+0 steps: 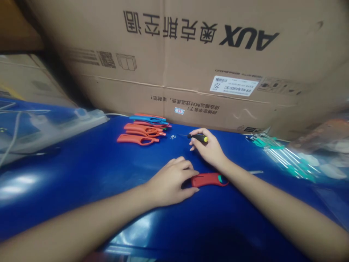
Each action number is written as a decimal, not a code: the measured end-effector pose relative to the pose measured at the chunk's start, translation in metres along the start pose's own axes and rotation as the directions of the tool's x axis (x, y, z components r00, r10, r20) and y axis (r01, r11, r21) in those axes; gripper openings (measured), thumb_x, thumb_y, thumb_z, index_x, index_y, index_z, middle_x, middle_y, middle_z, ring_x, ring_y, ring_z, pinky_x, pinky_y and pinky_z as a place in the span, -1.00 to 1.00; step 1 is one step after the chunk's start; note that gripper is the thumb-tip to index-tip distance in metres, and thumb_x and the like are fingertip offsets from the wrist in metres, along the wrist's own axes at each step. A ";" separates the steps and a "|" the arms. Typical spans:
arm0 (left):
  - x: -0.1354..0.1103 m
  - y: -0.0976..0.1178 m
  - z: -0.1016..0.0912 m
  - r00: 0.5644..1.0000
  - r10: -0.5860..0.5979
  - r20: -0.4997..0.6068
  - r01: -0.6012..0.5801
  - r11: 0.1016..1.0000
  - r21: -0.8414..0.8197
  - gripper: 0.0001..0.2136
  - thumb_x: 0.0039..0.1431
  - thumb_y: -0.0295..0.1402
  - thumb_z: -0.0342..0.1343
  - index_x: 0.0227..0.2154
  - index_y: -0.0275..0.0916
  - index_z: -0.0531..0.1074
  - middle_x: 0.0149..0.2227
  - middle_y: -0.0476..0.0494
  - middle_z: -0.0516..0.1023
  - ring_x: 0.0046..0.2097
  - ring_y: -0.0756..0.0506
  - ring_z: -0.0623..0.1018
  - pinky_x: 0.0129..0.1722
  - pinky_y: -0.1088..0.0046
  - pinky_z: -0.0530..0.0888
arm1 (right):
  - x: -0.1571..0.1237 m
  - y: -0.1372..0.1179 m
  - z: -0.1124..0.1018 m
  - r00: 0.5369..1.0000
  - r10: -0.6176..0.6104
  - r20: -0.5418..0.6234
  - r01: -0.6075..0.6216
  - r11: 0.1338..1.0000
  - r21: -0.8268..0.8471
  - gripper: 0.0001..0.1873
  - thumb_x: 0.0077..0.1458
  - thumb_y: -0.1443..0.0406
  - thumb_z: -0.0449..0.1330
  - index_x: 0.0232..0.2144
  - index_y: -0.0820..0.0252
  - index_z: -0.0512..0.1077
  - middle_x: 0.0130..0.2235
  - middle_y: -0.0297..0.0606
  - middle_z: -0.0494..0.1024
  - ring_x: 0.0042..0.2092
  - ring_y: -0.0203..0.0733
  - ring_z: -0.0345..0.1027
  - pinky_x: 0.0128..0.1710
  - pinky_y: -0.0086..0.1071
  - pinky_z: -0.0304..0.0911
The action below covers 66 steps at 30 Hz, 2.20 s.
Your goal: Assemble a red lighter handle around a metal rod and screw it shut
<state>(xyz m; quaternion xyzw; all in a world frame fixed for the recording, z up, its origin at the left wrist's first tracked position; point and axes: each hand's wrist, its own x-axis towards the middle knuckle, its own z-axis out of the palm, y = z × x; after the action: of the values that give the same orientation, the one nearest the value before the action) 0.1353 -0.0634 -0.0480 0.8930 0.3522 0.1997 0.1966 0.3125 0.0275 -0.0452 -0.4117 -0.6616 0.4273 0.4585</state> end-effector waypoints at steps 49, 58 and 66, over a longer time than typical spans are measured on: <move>0.002 -0.003 0.000 1.000 -0.015 0.001 0.015 0.999 -0.041 -0.65 0.27 -0.18 0.20 0.06 -0.18 0.51 -0.10 -0.16 0.53 -0.04 -0.20 0.46 0.05 0.20 0.37 | -0.006 -0.008 -0.008 0.999 0.015 -0.048 -0.013 0.999 0.040 -0.86 0.05 0.29 0.24 -0.29 0.15 0.39 -0.46 -0.42 0.52 -0.52 -0.31 0.43 -0.48 -0.36 0.43; 0.002 -0.003 -0.001 1.000 -0.008 -0.005 0.007 0.999 -0.053 -0.66 0.26 -0.19 0.22 0.04 -0.16 0.51 -0.09 -0.16 0.54 -0.02 -0.20 0.48 0.06 0.21 0.37 | -0.002 -0.008 -0.005 0.995 -0.081 -0.054 0.087 0.988 0.127 -0.82 0.09 0.22 0.29 -0.28 0.14 0.41 -0.28 -0.31 0.56 -0.40 -0.32 0.45 -0.43 -0.35 0.50; 0.008 -0.012 -0.006 0.982 -0.066 -0.179 0.050 0.995 -0.090 -0.62 0.14 -0.05 0.30 -0.07 -0.16 0.57 -0.12 -0.13 0.57 -0.07 -0.17 0.50 0.00 0.23 0.41 | -0.007 -0.008 -0.006 0.994 -0.105 -0.040 0.109 0.985 0.134 -0.82 0.08 0.23 0.30 -0.30 0.15 0.40 -0.19 -0.28 0.56 -0.42 -0.33 0.45 -0.44 -0.34 0.50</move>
<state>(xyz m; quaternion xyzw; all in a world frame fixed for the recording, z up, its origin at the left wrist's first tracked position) 0.1310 -0.0488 -0.0468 0.8512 0.3857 0.2895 0.2071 0.3182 0.0198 -0.0379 -0.3504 -0.6445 0.4391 0.5187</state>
